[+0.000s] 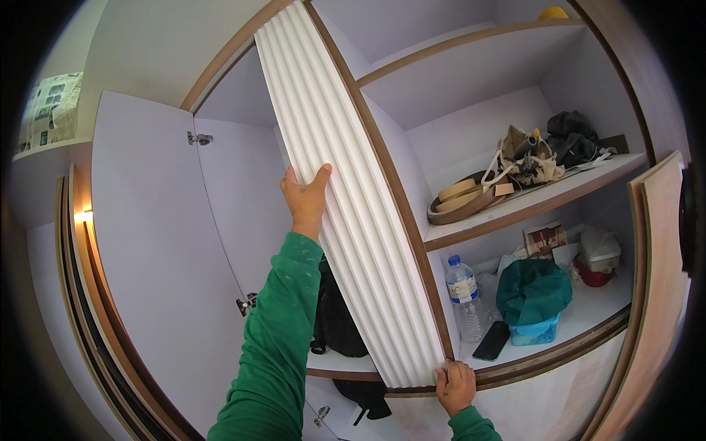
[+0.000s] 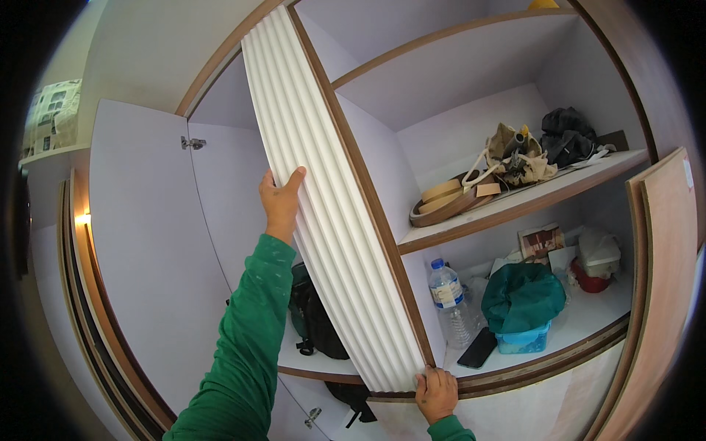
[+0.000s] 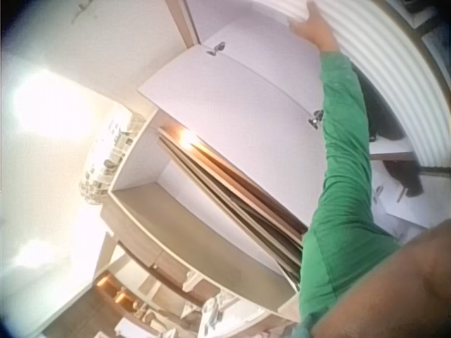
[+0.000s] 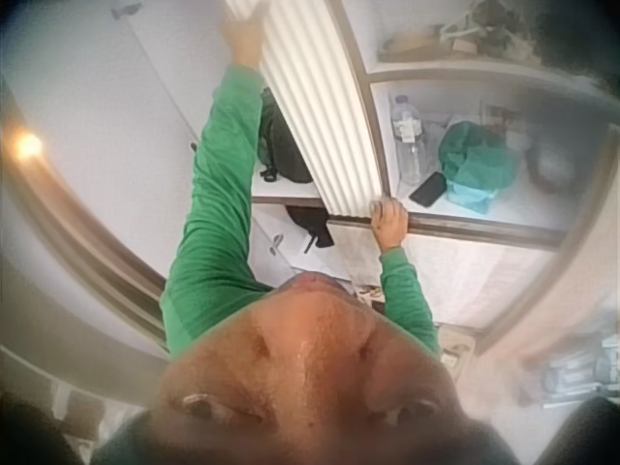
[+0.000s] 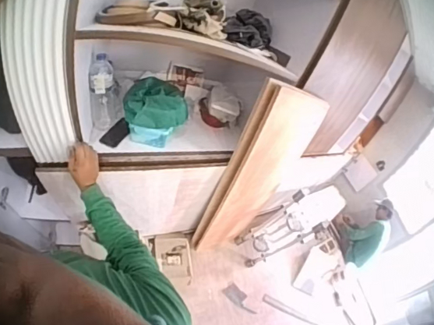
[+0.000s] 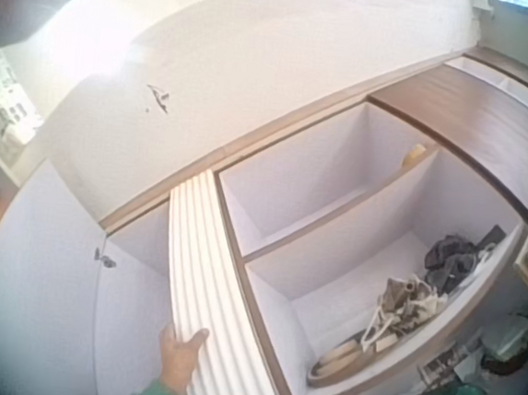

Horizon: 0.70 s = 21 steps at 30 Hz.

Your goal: The person installs a white ribbed panel into a wooden cabinet frame, repeatedly adjusting and repositioning it to fit. They then move to a workbench and use a sanding block to smooth the edges of a white rectangular board.

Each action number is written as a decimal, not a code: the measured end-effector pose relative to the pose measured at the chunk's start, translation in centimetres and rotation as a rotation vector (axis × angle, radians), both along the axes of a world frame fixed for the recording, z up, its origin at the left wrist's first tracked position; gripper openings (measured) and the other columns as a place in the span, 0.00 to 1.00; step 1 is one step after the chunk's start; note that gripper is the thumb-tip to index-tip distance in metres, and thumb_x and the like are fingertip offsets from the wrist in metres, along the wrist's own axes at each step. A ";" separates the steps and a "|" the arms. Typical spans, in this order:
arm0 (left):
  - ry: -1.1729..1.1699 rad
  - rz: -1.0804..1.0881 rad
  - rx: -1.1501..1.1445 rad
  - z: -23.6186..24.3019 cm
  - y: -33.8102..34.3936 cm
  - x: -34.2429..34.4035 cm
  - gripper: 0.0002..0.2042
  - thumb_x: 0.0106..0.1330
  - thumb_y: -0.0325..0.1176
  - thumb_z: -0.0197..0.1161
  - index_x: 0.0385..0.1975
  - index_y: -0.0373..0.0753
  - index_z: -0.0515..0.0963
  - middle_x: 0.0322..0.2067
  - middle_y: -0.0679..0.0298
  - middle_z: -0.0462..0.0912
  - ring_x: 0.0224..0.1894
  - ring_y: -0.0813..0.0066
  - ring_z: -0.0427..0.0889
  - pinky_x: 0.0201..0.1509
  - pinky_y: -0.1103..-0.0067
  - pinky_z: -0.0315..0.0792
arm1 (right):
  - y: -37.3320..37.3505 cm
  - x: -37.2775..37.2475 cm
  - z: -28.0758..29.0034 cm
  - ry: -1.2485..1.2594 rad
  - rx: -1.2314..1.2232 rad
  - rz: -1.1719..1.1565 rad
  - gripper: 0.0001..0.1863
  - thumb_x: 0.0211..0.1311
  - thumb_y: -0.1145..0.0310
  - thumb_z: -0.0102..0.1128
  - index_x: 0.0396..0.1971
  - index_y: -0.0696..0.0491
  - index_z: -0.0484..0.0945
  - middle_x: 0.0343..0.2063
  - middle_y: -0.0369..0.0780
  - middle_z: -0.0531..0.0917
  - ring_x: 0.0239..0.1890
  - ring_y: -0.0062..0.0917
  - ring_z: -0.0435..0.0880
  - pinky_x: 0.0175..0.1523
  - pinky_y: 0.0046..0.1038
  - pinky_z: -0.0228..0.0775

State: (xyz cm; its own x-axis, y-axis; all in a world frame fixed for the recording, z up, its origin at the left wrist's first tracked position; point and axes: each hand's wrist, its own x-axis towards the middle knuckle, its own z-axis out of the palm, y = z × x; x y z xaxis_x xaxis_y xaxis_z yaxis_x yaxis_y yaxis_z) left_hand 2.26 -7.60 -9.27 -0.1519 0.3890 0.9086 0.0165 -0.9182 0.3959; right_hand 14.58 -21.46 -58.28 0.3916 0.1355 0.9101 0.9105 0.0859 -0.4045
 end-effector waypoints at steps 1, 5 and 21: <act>-0.001 -0.002 0.005 0.0 0.2 0.0 0.47 0.60 0.44 0.78 0.71 0.22 0.59 0.66 0.47 0.60 0.67 0.54 0.68 0.70 0.66 0.69 | 0.0 0.0 0.0 -0.002 0.005 0.002 0.14 0.62 0.65 0.67 0.42 0.57 0.82 0.35 0.42 0.82 0.38 0.39 0.81 0.44 0.40 0.71; -0.004 0.001 0.029 0.2 1.0 -0.1 0.47 0.60 0.44 0.78 0.71 0.22 0.59 0.66 0.47 0.60 0.67 0.54 0.68 0.70 0.66 0.69 | -0.1 0.0 0.3 -0.005 0.015 0.003 0.13 0.61 0.65 0.67 0.42 0.57 0.82 0.35 0.43 0.82 0.37 0.40 0.81 0.44 0.40 0.71; 0.080 -0.097 0.073 0.6 3.3 -0.5 0.52 0.58 0.51 0.76 0.72 0.21 0.56 0.68 0.45 0.57 0.71 0.49 0.62 0.73 0.62 0.62 | -0.2 0.0 0.1 -0.015 0.026 0.017 0.13 0.61 0.67 0.67 0.43 0.57 0.80 0.35 0.44 0.82 0.37 0.41 0.81 0.44 0.42 0.71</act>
